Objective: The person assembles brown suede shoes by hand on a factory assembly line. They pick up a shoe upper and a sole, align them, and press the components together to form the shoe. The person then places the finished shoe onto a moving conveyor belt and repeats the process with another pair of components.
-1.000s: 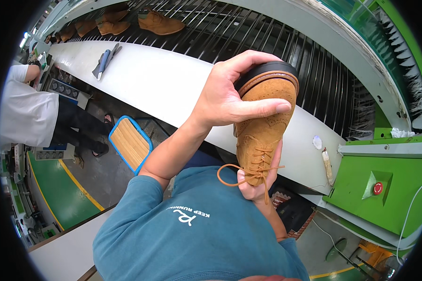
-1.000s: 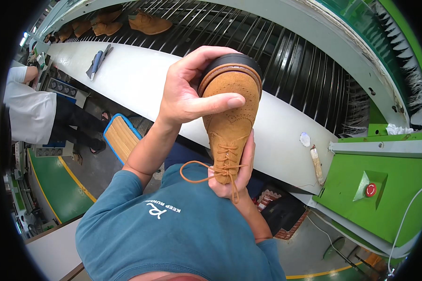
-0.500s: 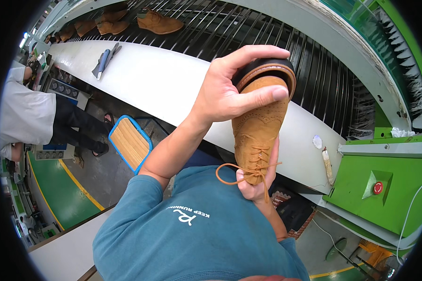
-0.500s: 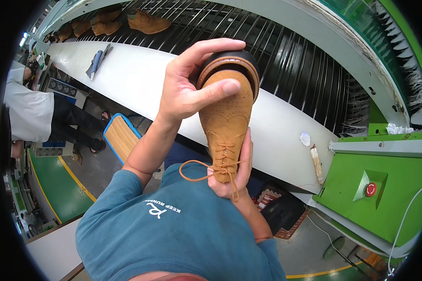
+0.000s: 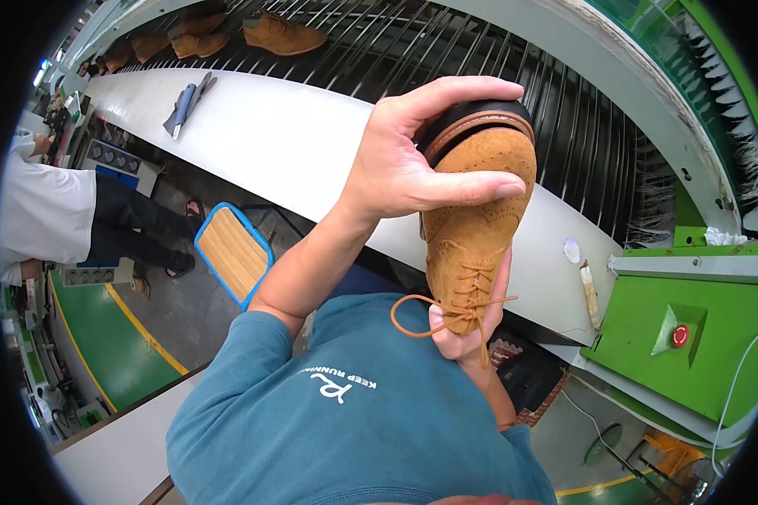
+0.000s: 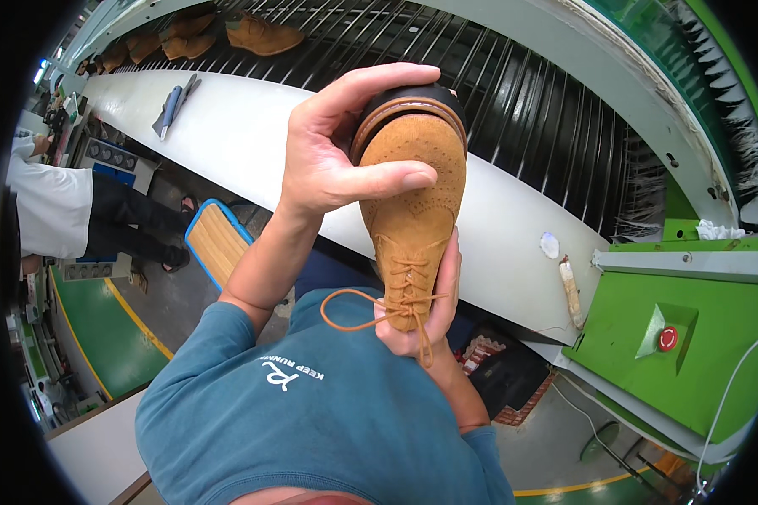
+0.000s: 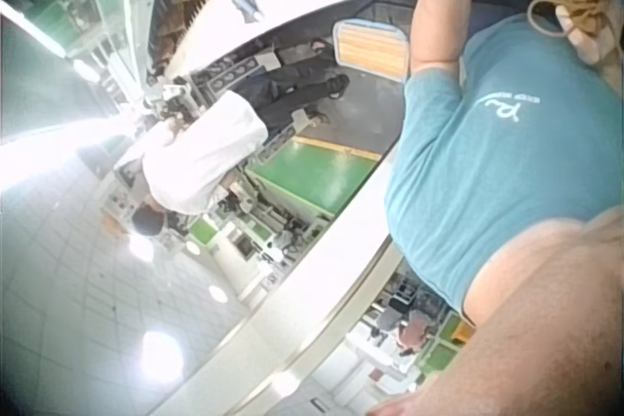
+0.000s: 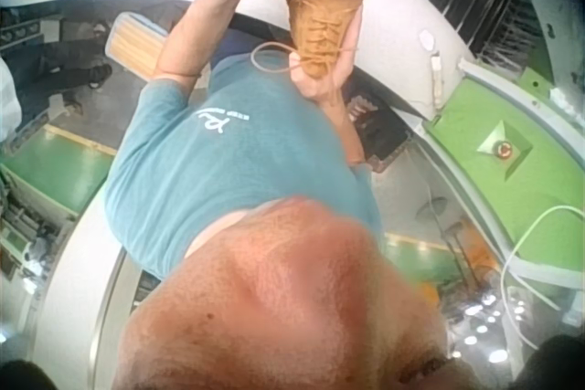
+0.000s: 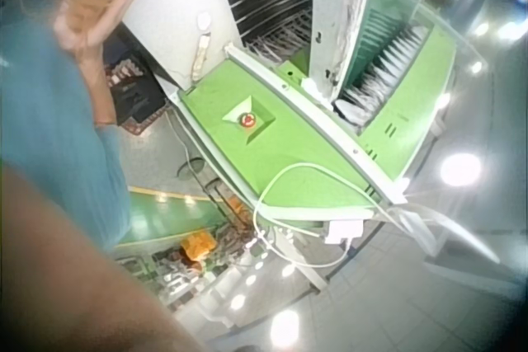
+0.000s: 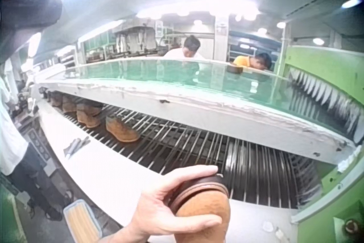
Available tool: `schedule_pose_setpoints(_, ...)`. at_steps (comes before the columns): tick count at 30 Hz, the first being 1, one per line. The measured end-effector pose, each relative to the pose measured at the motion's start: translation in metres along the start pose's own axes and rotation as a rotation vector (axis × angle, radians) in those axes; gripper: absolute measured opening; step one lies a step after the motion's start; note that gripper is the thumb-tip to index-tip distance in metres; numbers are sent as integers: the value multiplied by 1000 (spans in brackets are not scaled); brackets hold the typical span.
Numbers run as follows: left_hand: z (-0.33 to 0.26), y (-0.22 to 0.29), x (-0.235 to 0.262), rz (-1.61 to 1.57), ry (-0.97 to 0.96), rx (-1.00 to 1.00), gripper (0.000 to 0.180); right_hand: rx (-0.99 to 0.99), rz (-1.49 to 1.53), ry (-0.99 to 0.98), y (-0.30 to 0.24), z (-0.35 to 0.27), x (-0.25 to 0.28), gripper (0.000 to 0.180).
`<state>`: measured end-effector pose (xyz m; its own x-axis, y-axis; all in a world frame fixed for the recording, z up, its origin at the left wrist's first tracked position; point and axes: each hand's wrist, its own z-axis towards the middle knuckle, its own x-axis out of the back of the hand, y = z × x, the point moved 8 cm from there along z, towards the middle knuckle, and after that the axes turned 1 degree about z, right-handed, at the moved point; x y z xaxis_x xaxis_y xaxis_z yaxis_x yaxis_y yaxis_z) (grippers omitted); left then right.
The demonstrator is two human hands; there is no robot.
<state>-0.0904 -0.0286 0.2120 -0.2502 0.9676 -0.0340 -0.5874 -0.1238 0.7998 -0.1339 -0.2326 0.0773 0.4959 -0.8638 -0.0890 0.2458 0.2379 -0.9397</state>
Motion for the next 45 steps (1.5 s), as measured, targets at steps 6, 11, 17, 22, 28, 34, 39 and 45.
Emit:
schedule_pose_setpoints(6,0,2,-1,35,-18,-27,77,-10,16,-7,-1,1,-1,123)
schedule_pose_setpoints(11,1,2,-1,55,-15,-35,76,-21,6,-5,0,1,-1,123)
schedule_pose_setpoints(17,0,1,-2,65,-12,-38,76,-12,-27,-20,0,0,1,123)
schedule_pose_setpoints(22,0,0,-2,72,-14,-41,75,-8,-12,-19,2,1,2,124)
schedule_pose_setpoints(28,-1,-3,-2,44,29,11,67,-13,-7,-12,1,1,1,123)
schedule_pose_setpoints(34,-1,-3,-3,52,21,0,66,7,-7,-14,1,1,2,122)
schedule_pose_setpoints(39,-2,-2,-4,59,26,3,65,21,12,-22,4,0,3,122)
schedule_pose_setpoints(45,-2,2,-6,82,-4,-22,71,42,18,-29,4,1,3,121)
